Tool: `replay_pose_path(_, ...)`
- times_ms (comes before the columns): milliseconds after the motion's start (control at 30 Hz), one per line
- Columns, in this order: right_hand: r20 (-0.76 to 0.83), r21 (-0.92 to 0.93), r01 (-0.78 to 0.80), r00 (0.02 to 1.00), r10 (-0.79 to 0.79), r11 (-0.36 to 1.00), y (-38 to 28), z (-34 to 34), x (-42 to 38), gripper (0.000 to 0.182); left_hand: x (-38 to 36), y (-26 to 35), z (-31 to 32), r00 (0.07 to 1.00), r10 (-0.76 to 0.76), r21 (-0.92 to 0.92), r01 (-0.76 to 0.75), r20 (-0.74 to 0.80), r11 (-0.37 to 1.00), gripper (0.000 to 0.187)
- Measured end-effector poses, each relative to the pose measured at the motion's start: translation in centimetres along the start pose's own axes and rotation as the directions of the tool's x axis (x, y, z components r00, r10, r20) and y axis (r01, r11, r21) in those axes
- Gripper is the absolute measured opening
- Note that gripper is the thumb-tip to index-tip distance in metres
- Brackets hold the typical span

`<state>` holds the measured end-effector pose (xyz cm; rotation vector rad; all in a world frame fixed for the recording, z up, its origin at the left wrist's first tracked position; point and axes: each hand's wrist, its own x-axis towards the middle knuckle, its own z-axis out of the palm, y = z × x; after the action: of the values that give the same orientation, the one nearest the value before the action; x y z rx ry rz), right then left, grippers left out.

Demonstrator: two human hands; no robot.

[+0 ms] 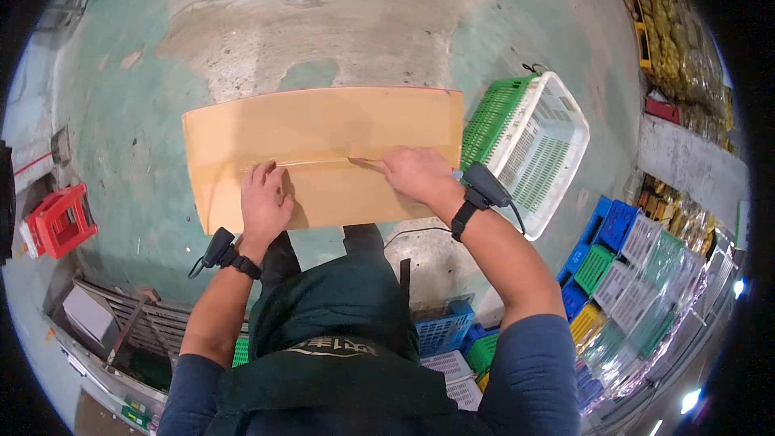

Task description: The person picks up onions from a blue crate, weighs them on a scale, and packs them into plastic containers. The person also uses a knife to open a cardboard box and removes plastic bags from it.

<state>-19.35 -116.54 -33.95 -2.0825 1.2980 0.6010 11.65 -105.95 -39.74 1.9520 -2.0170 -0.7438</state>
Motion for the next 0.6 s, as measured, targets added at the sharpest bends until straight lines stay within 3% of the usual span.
replay_pose_path(200, 0.025, 0.041, -0.063, 0.998, 0.062, 0.997, 8.6, 0.0, -5.3, 0.034, 1.3, 2.0, 1.8, 0.997, 0.002, 0.108, 0.005, -0.071, 0.994, 0.055)
replay_pose_path(267, 0.021, 0.029, -0.086, 0.996, 0.085, 0.996, 10.8, 0.1, -6.9, 0.034, 2.2, 2.5, 1.3, 0.997, -0.066, 0.172, 0.057, 0.047, 0.984, 0.052)
replay_pose_path(467, -0.073, -0.062, -0.176, 0.983, 0.171, 0.982, 15.3, 1.2, -10.3, 0.032, 4.5, 3.2, 1.8, 0.994, -0.088, 0.350, 0.061, 0.062, 0.935, 0.035)
replay_pose_path(600, -0.096, 0.043, -0.241, 0.965, 0.244, 0.970, 15.3, 2.0, -11.8, 0.034, 4.8, 3.1, 2.2, 0.989, -0.125, 0.359, 0.090, 0.075, 0.929, 0.027)
